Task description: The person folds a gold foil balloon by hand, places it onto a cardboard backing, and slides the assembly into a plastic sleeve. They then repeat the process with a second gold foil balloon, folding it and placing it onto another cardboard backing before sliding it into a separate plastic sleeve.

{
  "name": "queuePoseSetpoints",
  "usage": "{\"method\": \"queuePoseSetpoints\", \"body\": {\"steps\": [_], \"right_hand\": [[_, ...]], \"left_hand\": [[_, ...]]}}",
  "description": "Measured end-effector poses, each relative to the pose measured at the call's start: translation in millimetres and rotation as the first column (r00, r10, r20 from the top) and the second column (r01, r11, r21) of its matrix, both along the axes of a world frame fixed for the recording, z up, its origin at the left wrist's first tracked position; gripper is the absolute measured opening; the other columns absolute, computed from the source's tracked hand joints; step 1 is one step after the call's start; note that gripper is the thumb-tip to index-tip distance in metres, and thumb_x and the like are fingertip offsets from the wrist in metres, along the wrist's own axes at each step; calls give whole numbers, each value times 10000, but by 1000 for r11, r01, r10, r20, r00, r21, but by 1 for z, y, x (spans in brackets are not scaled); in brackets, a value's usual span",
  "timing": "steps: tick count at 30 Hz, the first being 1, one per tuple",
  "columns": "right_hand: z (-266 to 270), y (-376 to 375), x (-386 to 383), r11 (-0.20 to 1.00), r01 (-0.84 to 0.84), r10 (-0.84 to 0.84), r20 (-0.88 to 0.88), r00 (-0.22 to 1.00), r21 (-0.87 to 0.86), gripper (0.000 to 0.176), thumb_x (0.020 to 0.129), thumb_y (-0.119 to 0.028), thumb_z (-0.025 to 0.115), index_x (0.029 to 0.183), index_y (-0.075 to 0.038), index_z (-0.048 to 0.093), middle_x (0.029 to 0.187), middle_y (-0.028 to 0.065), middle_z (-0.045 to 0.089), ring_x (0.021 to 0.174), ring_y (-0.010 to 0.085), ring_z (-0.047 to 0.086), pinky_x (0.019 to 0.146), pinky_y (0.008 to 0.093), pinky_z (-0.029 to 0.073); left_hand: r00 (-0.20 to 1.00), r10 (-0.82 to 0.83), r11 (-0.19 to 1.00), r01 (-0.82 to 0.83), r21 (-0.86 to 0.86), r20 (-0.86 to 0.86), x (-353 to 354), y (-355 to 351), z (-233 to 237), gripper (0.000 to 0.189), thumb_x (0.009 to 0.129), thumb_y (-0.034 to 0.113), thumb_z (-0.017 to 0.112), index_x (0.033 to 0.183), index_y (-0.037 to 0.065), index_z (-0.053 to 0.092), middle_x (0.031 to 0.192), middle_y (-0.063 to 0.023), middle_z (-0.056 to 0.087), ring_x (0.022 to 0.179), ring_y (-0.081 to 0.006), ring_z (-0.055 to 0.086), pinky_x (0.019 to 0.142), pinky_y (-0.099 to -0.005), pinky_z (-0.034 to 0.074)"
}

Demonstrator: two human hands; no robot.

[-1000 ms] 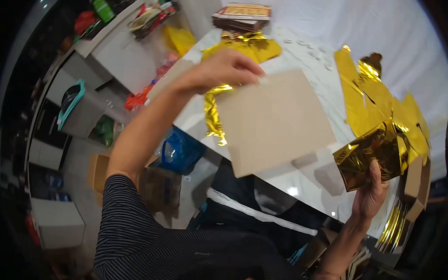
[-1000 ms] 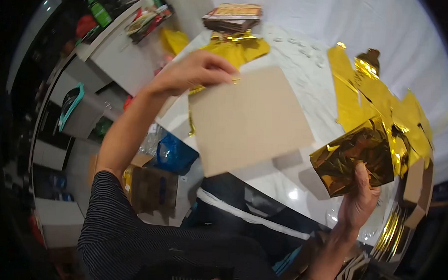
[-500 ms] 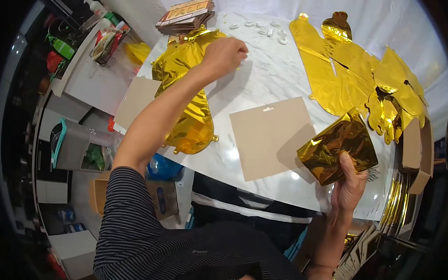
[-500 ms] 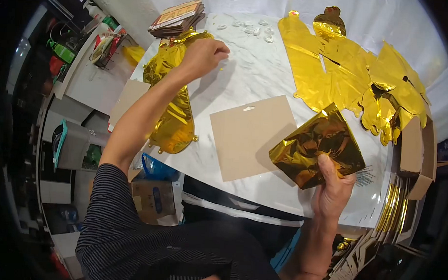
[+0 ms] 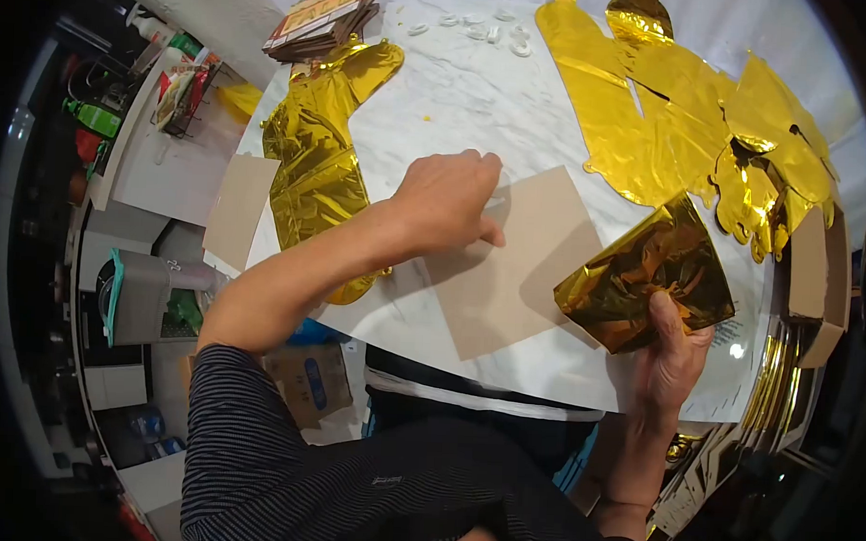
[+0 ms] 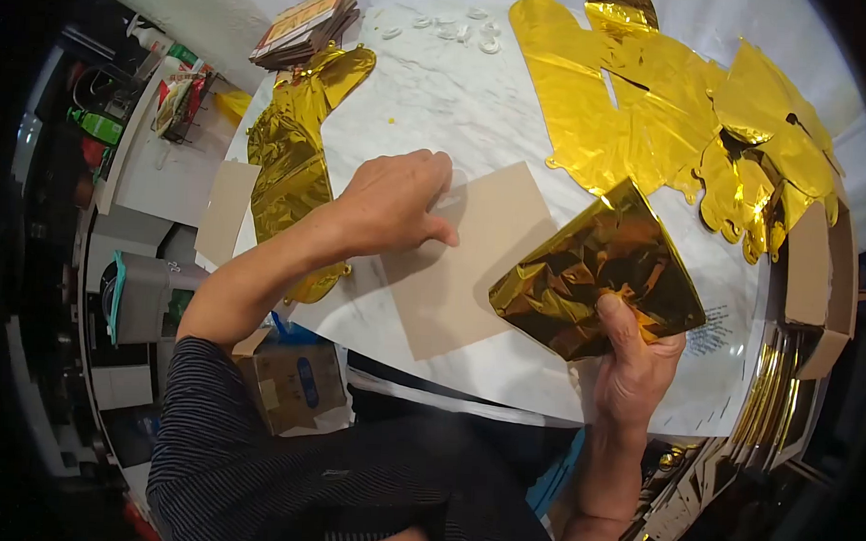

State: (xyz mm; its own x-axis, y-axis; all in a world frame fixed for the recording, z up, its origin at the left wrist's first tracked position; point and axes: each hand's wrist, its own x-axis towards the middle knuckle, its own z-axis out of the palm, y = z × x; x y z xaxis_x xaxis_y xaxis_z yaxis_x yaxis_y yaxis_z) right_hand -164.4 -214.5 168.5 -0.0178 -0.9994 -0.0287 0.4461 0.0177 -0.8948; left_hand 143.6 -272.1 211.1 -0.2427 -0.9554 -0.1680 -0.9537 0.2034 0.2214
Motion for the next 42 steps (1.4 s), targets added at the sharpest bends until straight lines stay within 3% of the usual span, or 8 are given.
{"method": "queuePoseSetpoints", "body": {"steps": [15,18,20,23,29,32,39,42], "right_hand": [[3,2,6,1000,-21,22,-52,998,19,385,979,-12,697,1357,29,629,1204,138,748,1041,248,760,964,442,632],[0,2,5,1000,1,-1,-7,1000,10,385,985,-18,696,1361,25,629,1218,140,743,1061,249,754,975,436,625],[-1,0,2,1000,19,-19,19,1000,-22,383,989,-22,693,1364,26,628,1226,141,740,1071,251,751,983,434,621],[-3,-1,-3,999,31,-29,51,998,-44,384,993,-29,690,1368,27,625,1243,141,735,1090,252,743,1001,433,613],[1,-2,1,994,32,-34,-20,999,-103,392,981,-42,689,1363,24,635,1251,122,737,1115,232,727,1026,402,586],[2,1,-3,996,11,-13,-20,1000,-86,377,978,-35,687,1347,27,644,1243,112,741,1108,218,726,1023,383,580],[4,2,2,1000,15,-17,-112,994,-20,385,956,-2,702,1332,35,632,1197,131,751,1040,224,753,992,405,612],[3,2,3,999,40,-42,-57,998,-28,359,951,6,712,1304,31,654,1181,121,758,1033,209,752,964,388,616]], "left_hand": [[941,184,979,-203,-37,-283,0,35,-5,196,869,145,817,940,29,676,881,-168,734,870,-381,722,755,-478,538],[884,179,984,-171,58,-432,4,38,5,190,875,149,803,979,16,716,861,-160,746,814,-326,736,739,-425,558],[854,47,996,-79,-39,-517,9,41,16,186,894,96,790,1041,-9,745,792,-44,697,725,-106,628,666,-282,507],[803,147,987,-80,141,-578,13,39,45,174,909,112,797,1012,-16,741,786,-38,701,730,-82,610,661,-266,498],[892,114,987,-51,153,-438,31,-10,11,251,904,225,804,1013,6,749,897,-167,768,857,-295,742,789,-406,566],[982,159,986,-162,-25,-104,21,-29,6,326,907,313,813,1043,25,740,1020,-213,758,1012,-412,716,850,-513,554],[1000,-28,716,19,-698,-1,30,-145,-35,249,914,262,794,960,19,764,948,-173,694,927,-383,693,794,-491,572],[993,67,787,8,-617,99,24,-176,-40,221,931,261,758,1004,58,804,981,-167,723,940,-367,711,812,-473,572]]}}
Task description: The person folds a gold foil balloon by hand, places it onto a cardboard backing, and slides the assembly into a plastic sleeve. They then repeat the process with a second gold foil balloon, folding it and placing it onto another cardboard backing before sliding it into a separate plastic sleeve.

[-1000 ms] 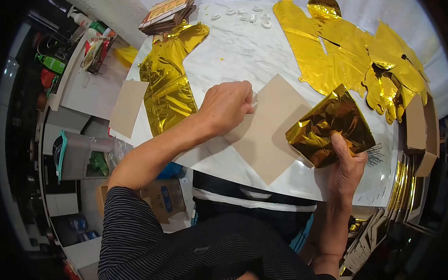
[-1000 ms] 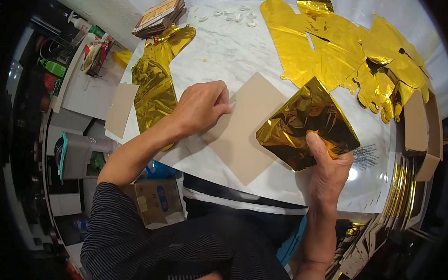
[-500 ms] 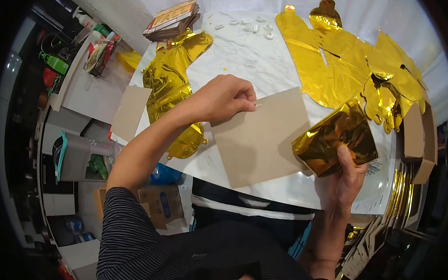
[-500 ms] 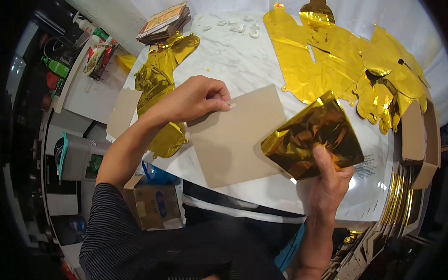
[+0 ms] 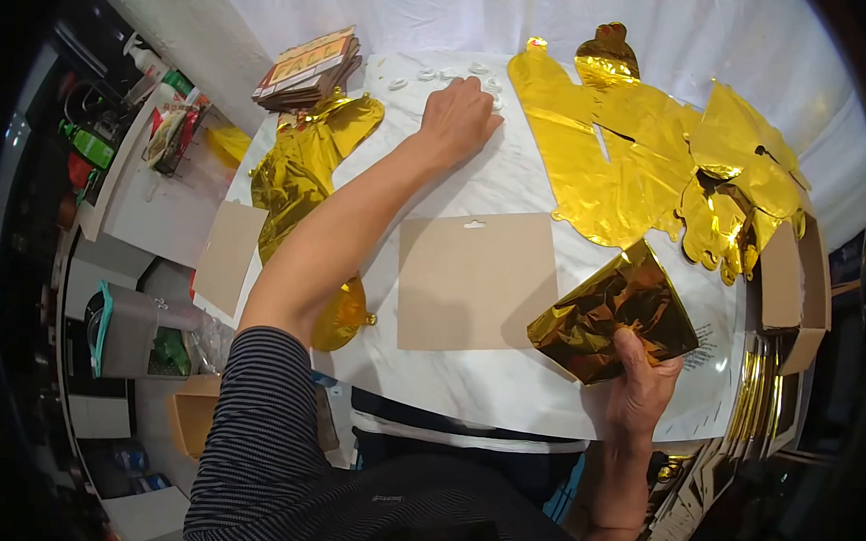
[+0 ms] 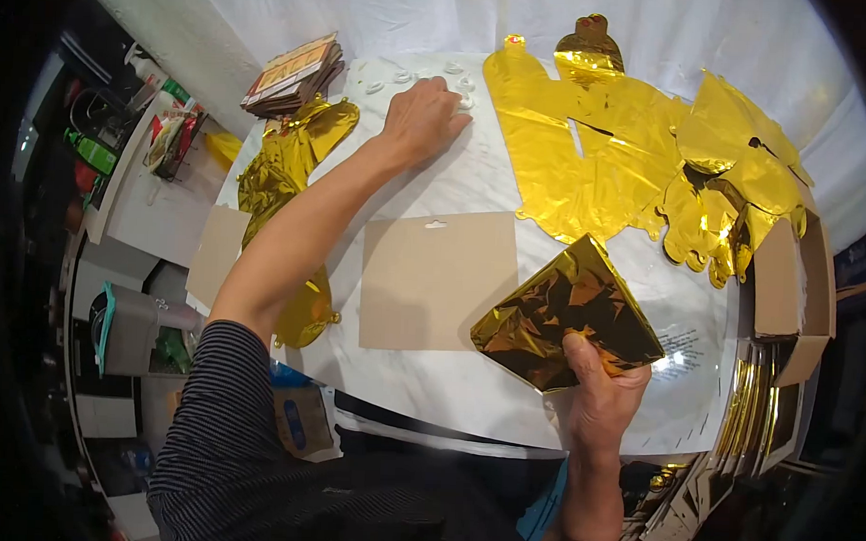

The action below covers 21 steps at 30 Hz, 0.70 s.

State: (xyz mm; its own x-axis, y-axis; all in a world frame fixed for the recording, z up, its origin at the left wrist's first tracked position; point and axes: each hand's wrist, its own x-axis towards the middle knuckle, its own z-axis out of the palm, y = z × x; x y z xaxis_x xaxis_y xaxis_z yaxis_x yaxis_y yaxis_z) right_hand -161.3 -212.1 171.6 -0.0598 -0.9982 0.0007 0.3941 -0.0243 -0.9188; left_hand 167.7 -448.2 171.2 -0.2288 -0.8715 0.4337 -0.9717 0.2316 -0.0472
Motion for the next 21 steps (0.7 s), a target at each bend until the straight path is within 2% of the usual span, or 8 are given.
{"method": "queuePoseSetpoints", "body": {"steps": [3,7,10,12,13,15,18,21], "right_hand": [[5,1,1,999,27,-29,27,999,41,342,947,4,727,1284,21,671,1168,111,764,1022,199,752,946,374,616],[2,0,0,999,-10,10,10,1000,32,336,947,4,733,1279,9,680,1152,99,767,1005,190,752,949,359,609],[-1,1,-4,999,-17,18,-6,1000,32,336,950,7,730,1282,3,681,1150,93,767,999,183,750,952,352,605],[-3,2,-7,999,-19,19,-1,1000,50,337,952,8,729,1286,1,681,1149,89,766,997,180,749,954,349,603],[-5,1,-9,999,-26,26,2,1000,31,344,955,4,725,1295,1,676,1156,91,765,1001,179,747,955,348,603],[-5,0,-8,999,-40,40,10,999,12,351,957,0,722,1304,2,672,1162,92,764,1005,177,746,956,347,602],[3,0,-4,999,-30,31,-21,999,26,380,961,-13,712,1335,8,650,1186,100,756,1033,200,745,972,370,604],[6,0,0,997,-26,24,31,999,66,387,957,-19,718,1336,16,646,1198,102,754,1037,211,747,977,385,606]], "left_hand": [[991,58,995,-47,88,-121,0,-22,-7,233,910,238,750,858,13,775,945,-182,736,927,-377,729,786,-487,583],[998,25,1000,-25,-1,-66,12,-32,-19,196,910,193,705,878,22,795,914,-186,756,901,-377,743,771,-489,586],[965,39,989,0,147,-261,15,-9,-2,184,899,186,703,914,37,809,901,-172,768,855,-348,751,757,-469,593],[841,18,978,98,185,-541,23,17,11,173,896,187,726,941,45,814,930,-152,782,798,-304,752,746,-421,597],[843,18,978,97,186,-537,25,36,21,173,896,187,726,941,45,814,930,-152,782,798,-304,752,746,-421,597],[795,-91,983,168,74,-600,27,81,46,154,913,153,771,968,9,785,845,-99,761,728,-184,710,677,-327,560],[868,-278,958,279,-59,-412,35,137,79,81,910,70,766,960,6,766,858,-87,744,719,-194,714,661,-322,563],[904,-312,949,314,-40,-292,31,190,104,40,904,16,759,943,8,754,880,-86,737,735,-196,715,684,-323,574]]}}
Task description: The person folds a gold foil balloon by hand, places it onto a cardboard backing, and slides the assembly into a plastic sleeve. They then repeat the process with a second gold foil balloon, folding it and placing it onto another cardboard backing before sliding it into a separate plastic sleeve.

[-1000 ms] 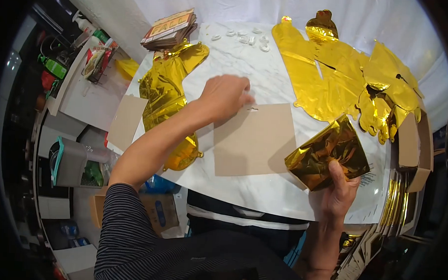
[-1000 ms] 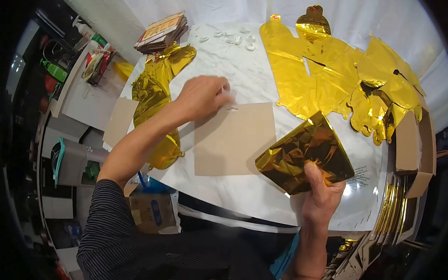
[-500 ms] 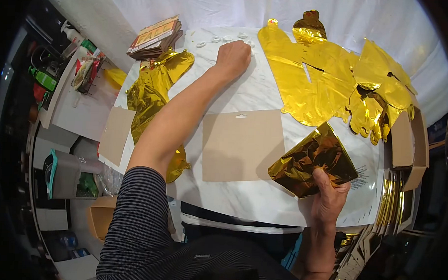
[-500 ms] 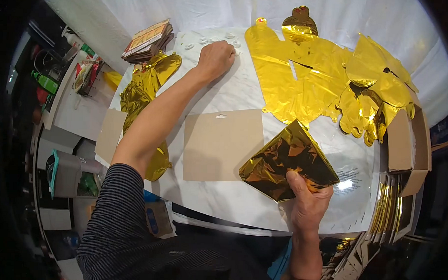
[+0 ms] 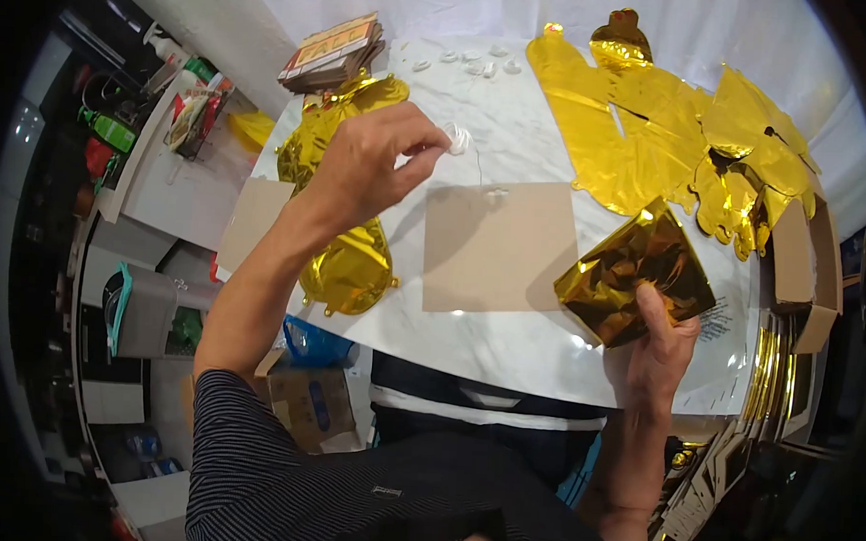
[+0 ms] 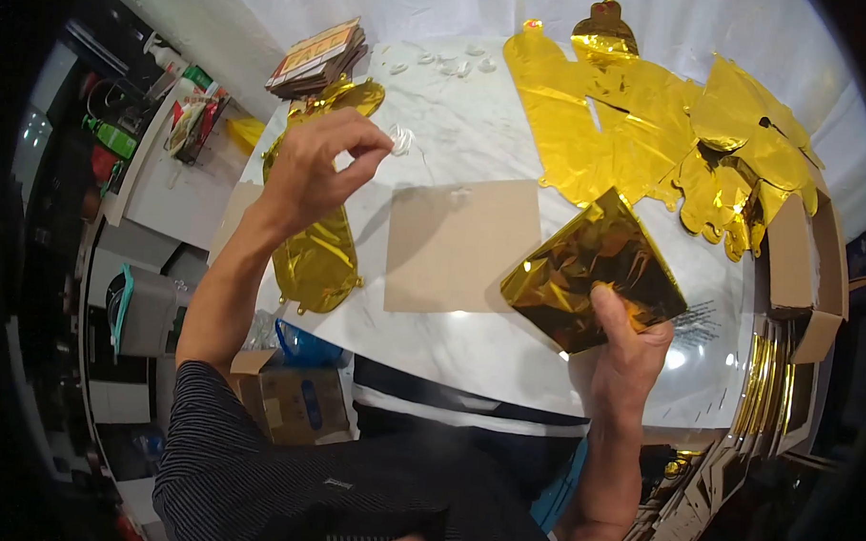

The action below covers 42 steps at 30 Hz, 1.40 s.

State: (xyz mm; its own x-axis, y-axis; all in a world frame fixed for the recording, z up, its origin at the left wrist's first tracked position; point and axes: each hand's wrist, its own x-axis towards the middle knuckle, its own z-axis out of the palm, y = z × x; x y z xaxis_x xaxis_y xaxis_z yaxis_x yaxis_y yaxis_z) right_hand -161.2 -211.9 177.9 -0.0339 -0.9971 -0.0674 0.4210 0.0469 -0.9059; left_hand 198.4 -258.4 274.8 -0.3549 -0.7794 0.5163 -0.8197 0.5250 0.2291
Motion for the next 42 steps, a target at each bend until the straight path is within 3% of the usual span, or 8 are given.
{"method": "queuePoseSetpoints", "body": {"steps": [8,15,18,24,26,30,34,42], "right_hand": [[-14,-3,-1,997,55,-58,-69,996,-51,343,972,-74,762,1287,28,671,1207,99,751,1067,170,728,1002,333,565],[-18,-5,-1,998,50,-52,-53,997,-32,245,963,-50,783,1176,61,734,1127,99,774,971,152,748,934,304,603],[-17,-5,3,999,35,-36,-48,998,-26,245,968,-57,783,1179,56,732,1134,101,777,975,151,750,926,306,608],[-13,-7,-4,999,31,-31,6,1000,-38,247,973,-67,784,1193,34,733,1140,96,780,984,154,752,922,309,610],[-12,-5,-6,999,26,-26,15,1000,-31,247,974,-69,785,1195,28,734,1139,92,780,983,153,751,920,310,609],[-6,3,3,999,-30,31,-80,996,13,263,967,-61,786,1207,33,733,1139,87,778,983,155,747,928,321,603],[-5,12,20,993,-87,99,-149,984,85,276,964,-51,782,1217,44,730,1148,100,774,985,170,746,923,322,600],[3,9,57,948,-185,244,-220,944,257,337,935,-109,827,1177,101,723,1094,134,774,914,170,745,849,324,609]], "left_hand": [[922,-155,987,130,91,355,-34,56,-86,201,819,45,722,1019,29,719,930,-90,672,844,-266,690,700,-366,585],[951,-101,995,104,7,293,-55,78,-104,230,843,71,684,1068,33,719,965,-101,669,876,-264,680,727,-360,581],[974,-95,995,92,25,207,-62,69,-102,112,895,85,659,981,14,662,868,-112,640,832,-280,674,690,-408,557],[945,150,802,55,595,-290,-56,50,-69,231,942,193,755,1076,21,679,879,-193,751,842,-349,748,750,-444,577],[973,190,867,-105,487,-128,-42,39,-62,281,872,169,838,1057,14,694,878,-140,767,801,-282,753,741,-368,586],[969,235,937,-247,246,75,-22,7,-82,439,861,312,848,1116,-6,684,1154,-228,708,1038,-397,705,907,-477,568],[934,255,806,-348,479,249,-31,10,-74,593,818,406,896,1155,-18,655,1175,-245,701,1100,-427,678,933,-475,547],[946,275,751,-324,575,174,-39,42,-72,666,805,405,908,1136,-84,599,1070,-306,730,1057,-476,707,914,-526,563]]}}
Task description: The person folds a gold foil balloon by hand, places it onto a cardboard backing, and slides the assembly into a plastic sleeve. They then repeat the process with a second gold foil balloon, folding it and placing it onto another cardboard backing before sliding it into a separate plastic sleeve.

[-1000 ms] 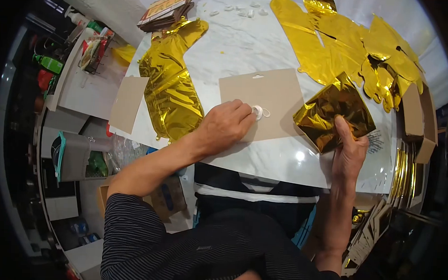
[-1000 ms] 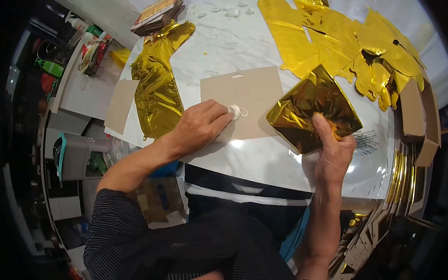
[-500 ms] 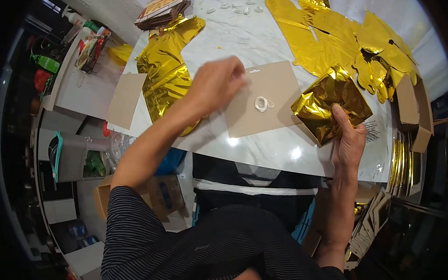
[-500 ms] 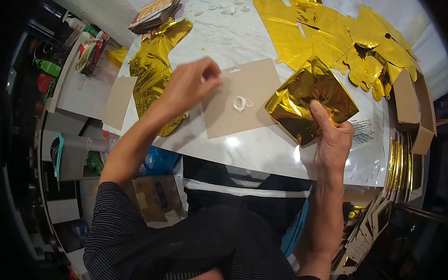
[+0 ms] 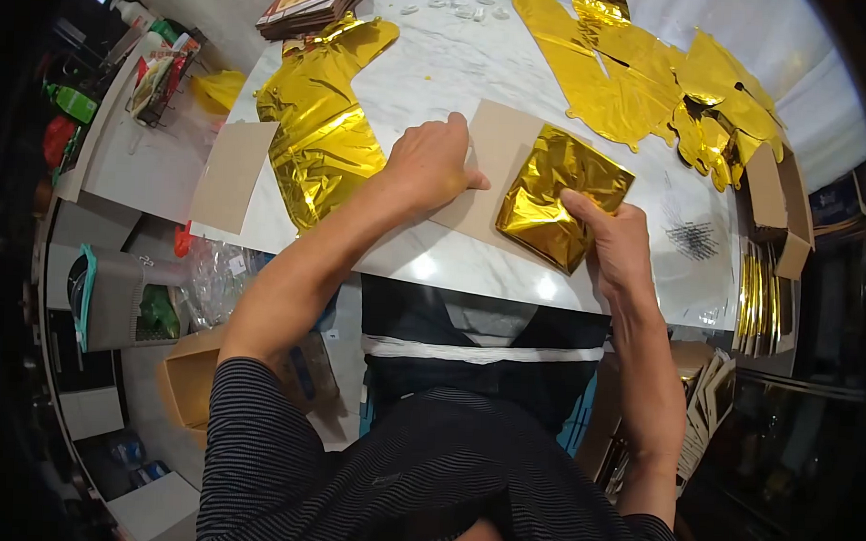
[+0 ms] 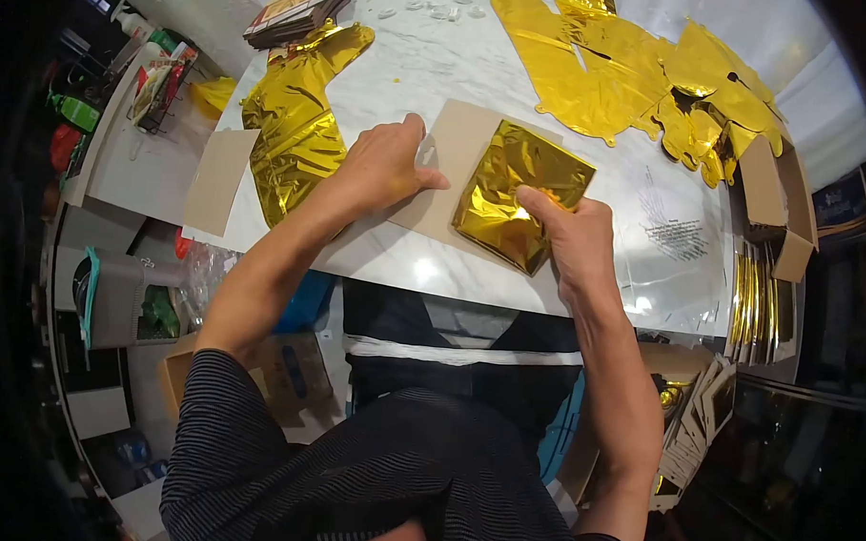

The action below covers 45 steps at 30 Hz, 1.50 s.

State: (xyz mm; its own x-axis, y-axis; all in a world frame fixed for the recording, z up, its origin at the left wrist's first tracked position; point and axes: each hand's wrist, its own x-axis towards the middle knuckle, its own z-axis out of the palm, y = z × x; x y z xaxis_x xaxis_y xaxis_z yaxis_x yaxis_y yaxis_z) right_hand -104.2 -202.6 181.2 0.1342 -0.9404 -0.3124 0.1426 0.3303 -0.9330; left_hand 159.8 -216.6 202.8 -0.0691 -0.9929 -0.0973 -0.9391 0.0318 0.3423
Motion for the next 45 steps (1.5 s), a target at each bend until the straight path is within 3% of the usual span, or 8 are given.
{"method": "queuePoseSetpoints", "body": {"steps": [8,11,14,16,17,19,32,45], "right_hand": [[10,-18,10,989,-121,136,-181,974,90,361,904,-143,850,1117,123,731,1019,139,785,824,162,744,764,293,600],[12,-20,11,985,-140,158,-215,964,98,382,895,-149,859,1114,132,722,1012,145,785,810,164,744,737,290,600],[8,-21,9,980,-176,192,-218,957,93,400,888,-154,866,1120,135,715,1018,151,785,815,165,745,729,293,601],[8,-22,9,976,-197,213,-223,951,93,401,880,-157,874,1124,124,724,1027,145,785,820,161,742,736,294,601],[7,-23,9,976,-199,215,-219,952,92,401,880,-157,874,1124,124,724,1027,145,785,820,161,742,736,294,601],[6,-25,8,971,-218,236,-265,935,97,392,878,-162,879,1130,103,738,1036,136,787,830,157,739,744,296,602],[10,-22,5,969,-238,246,-207,947,63,409,894,-141,856,1192,111,733,1085,144,785,875,172,750,796,306,615],[0,-18,-2,974,-225,219,-204,954,-6,400,920,-134,832,1221,101,711,1108,127,768,923,159,726,844,310,597]], "left_hand": [[991,49,998,-54,-37,-125,4,12,-11,652,789,390,915,1144,-67,615,1055,-288,734,1014,-441,717,897,-482,560],[962,64,998,-54,42,-266,15,6,-18,523,840,316,883,1143,-49,663,985,-219,757,917,-317,754,806,-409,582],[892,128,948,19,318,-434,19,0,-20,344,901,223,833,1105,-21,703,934,-139,765,861,-193,746,727,-331,573],[503,330,909,58,412,-799,17,8,-19,319,945,152,789,1184,-30,682,1033,-111,764,909,-170,747,758,-319,598],[506,331,909,55,412,-797,14,10,-21,319,945,152,789,1184,-30,682,1033,-111,764,909,-170,747,758,-319,598],[101,418,878,208,430,-903,6,14,-26,357,952,102,766,1242,-75,656,1144,-149,743,920,-225,757,797,-343,627],[62,508,829,238,507,-859,-12,14,-20,495,898,26,825,1331,-76,609,1227,-179,727,1041,-255,762,918,-378,656],[140,481,853,153,499,-865,-22,17,-16,459,850,-7,831,1260,-97,646,1139,-173,748,954,-234,770,835,-379,663]]}}
